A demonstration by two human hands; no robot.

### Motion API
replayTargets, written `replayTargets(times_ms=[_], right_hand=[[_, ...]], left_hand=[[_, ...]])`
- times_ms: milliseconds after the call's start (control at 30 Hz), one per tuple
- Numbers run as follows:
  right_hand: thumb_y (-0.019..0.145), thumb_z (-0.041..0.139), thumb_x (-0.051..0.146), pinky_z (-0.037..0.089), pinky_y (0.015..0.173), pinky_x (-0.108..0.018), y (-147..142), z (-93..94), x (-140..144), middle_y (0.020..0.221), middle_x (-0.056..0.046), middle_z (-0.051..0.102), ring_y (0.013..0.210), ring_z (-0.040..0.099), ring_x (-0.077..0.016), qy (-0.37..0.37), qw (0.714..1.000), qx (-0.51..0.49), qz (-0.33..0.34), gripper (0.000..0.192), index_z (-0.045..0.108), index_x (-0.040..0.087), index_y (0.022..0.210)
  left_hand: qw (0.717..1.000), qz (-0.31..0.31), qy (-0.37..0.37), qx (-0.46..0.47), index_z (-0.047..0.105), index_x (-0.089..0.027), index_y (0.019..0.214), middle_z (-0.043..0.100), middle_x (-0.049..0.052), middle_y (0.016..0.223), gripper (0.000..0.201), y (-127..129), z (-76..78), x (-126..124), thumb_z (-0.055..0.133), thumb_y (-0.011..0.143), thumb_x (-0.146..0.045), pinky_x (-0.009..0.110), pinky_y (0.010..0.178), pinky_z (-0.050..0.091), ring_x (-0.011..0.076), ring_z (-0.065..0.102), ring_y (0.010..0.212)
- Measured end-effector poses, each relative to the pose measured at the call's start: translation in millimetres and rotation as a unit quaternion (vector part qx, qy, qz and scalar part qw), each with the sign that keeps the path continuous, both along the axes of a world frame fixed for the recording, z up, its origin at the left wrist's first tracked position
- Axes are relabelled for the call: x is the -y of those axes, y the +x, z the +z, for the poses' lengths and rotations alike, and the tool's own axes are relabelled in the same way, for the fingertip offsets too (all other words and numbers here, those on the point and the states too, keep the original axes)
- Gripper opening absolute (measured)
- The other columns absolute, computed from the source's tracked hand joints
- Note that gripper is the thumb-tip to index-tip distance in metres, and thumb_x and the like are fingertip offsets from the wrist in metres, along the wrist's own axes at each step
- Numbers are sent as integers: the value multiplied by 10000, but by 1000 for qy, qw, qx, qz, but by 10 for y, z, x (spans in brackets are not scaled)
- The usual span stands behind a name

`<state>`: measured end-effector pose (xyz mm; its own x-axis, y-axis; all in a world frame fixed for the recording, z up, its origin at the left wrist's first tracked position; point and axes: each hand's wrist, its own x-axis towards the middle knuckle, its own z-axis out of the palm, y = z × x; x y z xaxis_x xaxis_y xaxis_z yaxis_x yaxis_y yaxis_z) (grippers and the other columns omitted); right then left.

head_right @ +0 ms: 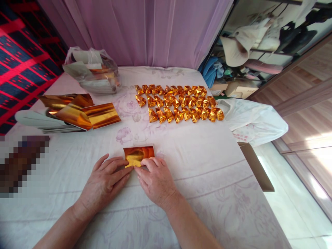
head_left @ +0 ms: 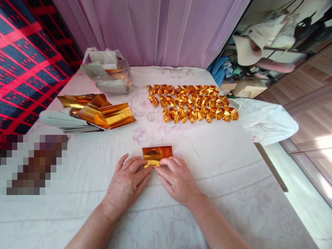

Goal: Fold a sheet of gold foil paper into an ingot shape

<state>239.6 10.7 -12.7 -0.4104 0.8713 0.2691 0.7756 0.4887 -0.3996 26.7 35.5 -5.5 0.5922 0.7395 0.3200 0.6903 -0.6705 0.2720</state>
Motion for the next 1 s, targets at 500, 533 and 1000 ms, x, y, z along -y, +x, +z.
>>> replayTargets(times_ms=[500,533,1000], right_hand=[[908,543,161,446,808,-363,195,21,-55,936,-46,680,888,568,-191,34,999,-22,-20,215,731,228,989],[905,543,155,445,808,-361,214,22,-60,938,-44,681,887,573,-188,38,999,-21,-17,217,729,228,989],[867,536,115,443,767,-339,362,38,-92,874,-31,702,826,609,-174,67,997,-17,-39,214,723,217,888]], left_hand=[[1000,9,-16,1,718,-297,1089,706,36,1081,234,-2,3,4,531,954,-258,552,1075,350,239,621,1052],[1000,10,-16,2,719,-296,1087,707,35,1080,234,-1,0,4,530,955,-256,554,1075,349,239,621,1052],[1000,8,-8,6,723,-281,1061,728,35,1059,229,-9,-14,-15,522,960,-238,548,1065,361,235,645,1028]])
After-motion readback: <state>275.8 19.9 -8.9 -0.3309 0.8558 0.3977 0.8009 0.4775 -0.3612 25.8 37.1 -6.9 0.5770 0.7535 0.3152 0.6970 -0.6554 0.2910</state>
